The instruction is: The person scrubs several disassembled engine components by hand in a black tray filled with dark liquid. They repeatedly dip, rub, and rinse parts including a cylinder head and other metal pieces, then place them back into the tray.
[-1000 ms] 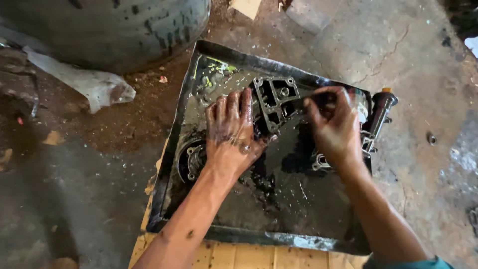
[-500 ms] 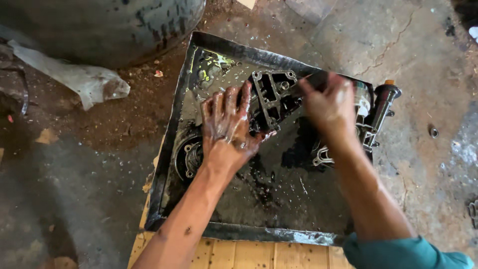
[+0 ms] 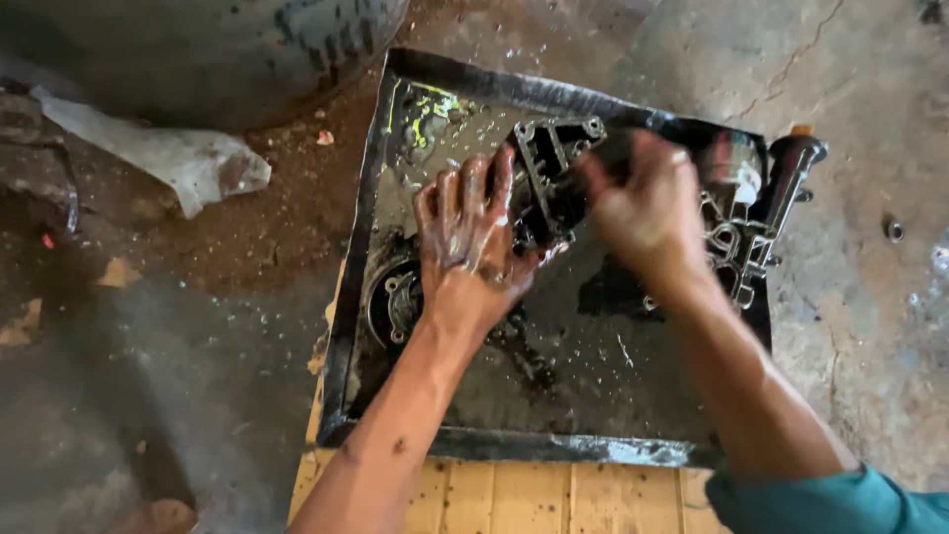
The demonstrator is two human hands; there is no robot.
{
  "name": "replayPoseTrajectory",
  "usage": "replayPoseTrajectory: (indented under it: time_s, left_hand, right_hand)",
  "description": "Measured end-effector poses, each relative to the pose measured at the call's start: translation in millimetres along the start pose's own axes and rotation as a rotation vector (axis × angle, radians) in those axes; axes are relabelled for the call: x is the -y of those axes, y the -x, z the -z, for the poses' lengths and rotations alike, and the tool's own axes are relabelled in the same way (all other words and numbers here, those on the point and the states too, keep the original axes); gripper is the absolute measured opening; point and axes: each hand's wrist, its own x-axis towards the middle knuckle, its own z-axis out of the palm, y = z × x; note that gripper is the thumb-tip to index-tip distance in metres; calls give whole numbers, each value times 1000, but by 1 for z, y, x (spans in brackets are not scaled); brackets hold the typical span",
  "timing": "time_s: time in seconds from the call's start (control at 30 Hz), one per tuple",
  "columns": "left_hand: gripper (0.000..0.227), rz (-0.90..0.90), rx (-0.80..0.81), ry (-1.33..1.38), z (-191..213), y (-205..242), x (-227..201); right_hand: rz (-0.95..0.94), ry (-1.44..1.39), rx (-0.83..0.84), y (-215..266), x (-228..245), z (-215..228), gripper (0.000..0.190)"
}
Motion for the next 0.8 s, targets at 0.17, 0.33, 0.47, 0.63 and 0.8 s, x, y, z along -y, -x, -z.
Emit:
replayPoseTrajectory:
  time_s: [0.17,0.33,0.47,0.63,0.8]
  left_hand:
    - [112,7,20,32,3,-4,0]
    - [113,28,78,13,6,-8,-3]
    - [113,69,190,-8,3,-7,-4]
    - [111,42,110,-17,5,-7,-4]
    - [110,47,149,-29,9,-5,-6]
  right_hand:
    - [11,85,-47,2,7,2,25]
    - [-118,43,53,-3,4,10,27]
    - [137,-88,216,-11,-3,33,26]
    - [107,341,494,-30,1,38,24]
    - [432,326,603,-31,3,52,22]
